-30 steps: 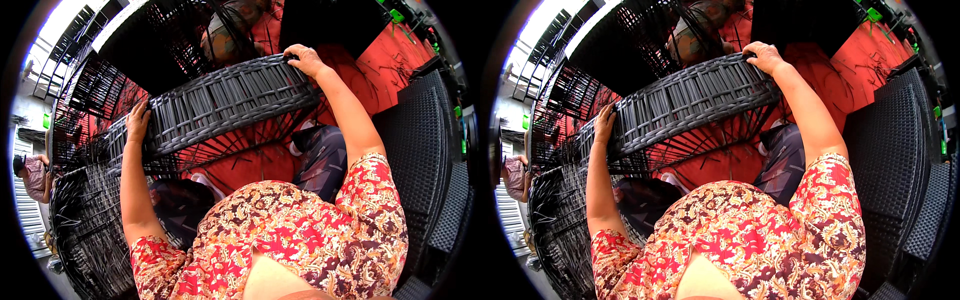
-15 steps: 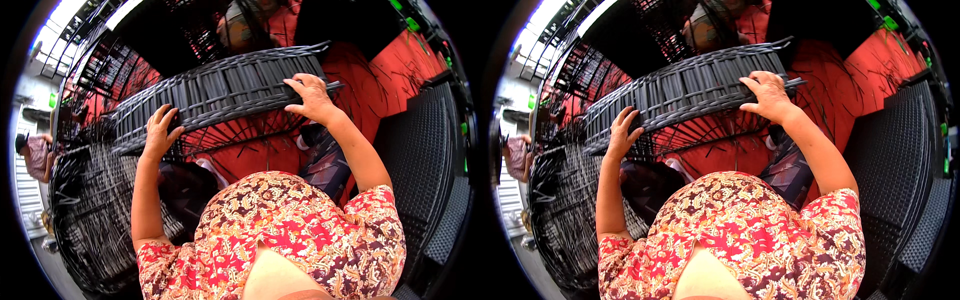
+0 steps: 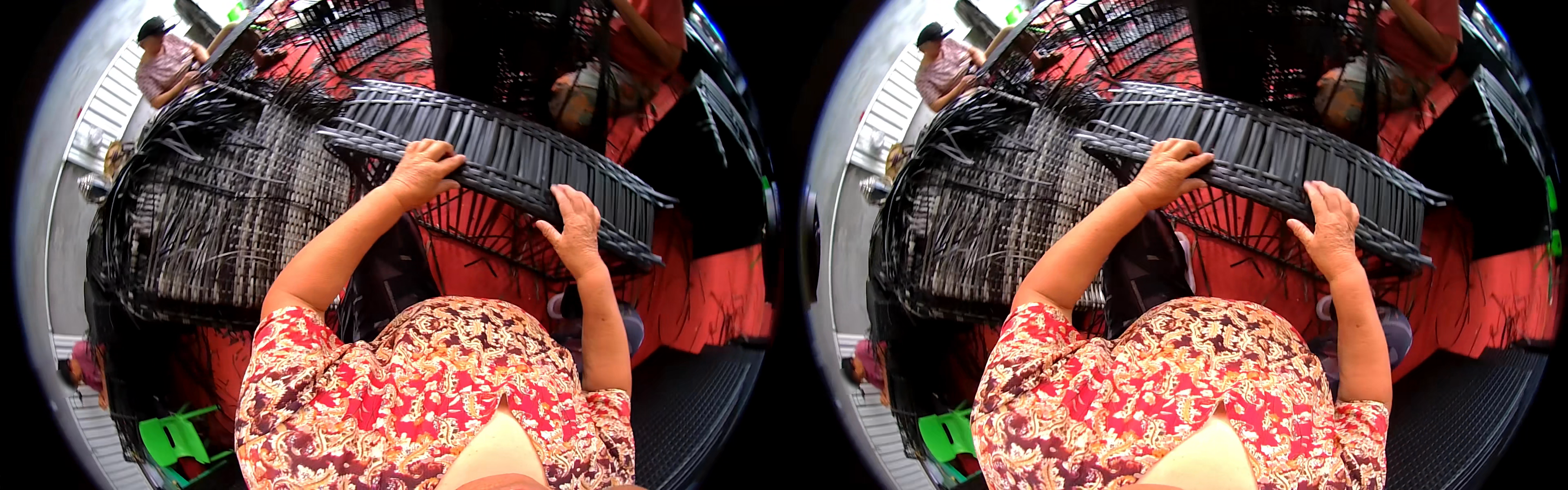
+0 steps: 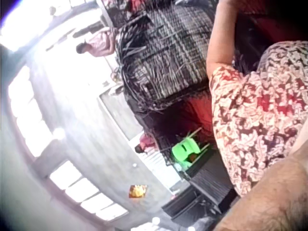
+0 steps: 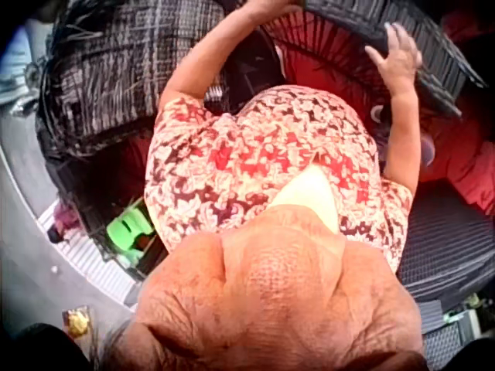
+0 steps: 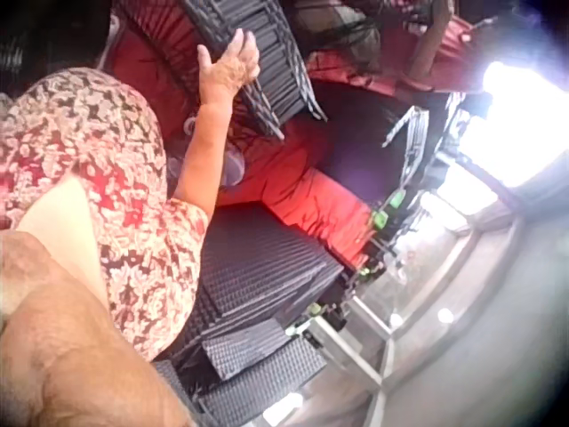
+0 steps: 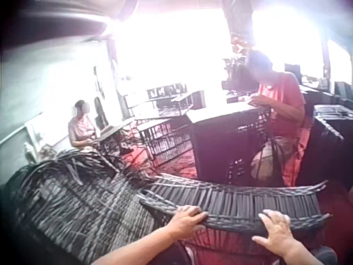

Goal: The person weaves black strips onto a furniture frame by hand, pulling the strips through and around the frame members.

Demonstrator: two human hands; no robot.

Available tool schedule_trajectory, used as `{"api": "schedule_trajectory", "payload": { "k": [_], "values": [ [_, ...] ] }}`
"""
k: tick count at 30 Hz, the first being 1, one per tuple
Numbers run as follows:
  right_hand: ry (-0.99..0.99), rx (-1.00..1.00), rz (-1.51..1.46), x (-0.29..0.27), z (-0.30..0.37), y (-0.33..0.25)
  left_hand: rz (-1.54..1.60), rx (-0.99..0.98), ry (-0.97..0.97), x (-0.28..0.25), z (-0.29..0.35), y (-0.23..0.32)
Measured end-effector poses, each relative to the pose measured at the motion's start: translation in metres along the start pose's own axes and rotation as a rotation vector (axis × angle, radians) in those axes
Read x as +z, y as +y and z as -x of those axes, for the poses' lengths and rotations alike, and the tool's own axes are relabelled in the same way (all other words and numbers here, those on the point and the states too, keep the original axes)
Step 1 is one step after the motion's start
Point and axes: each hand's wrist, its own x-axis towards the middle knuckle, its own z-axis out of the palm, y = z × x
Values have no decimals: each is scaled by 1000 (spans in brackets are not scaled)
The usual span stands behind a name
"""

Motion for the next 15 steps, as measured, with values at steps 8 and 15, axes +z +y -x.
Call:
{"api": "schedule_trajectory", "payload": {
  "k": [8,15],
  "values": [
    [98,-29,80,8,4,-1,-436,-354,49,-24,36,-101],
    [156,-39,88,6,13,2,-262,-159,-42,-59,61,-110]
  ]
}}
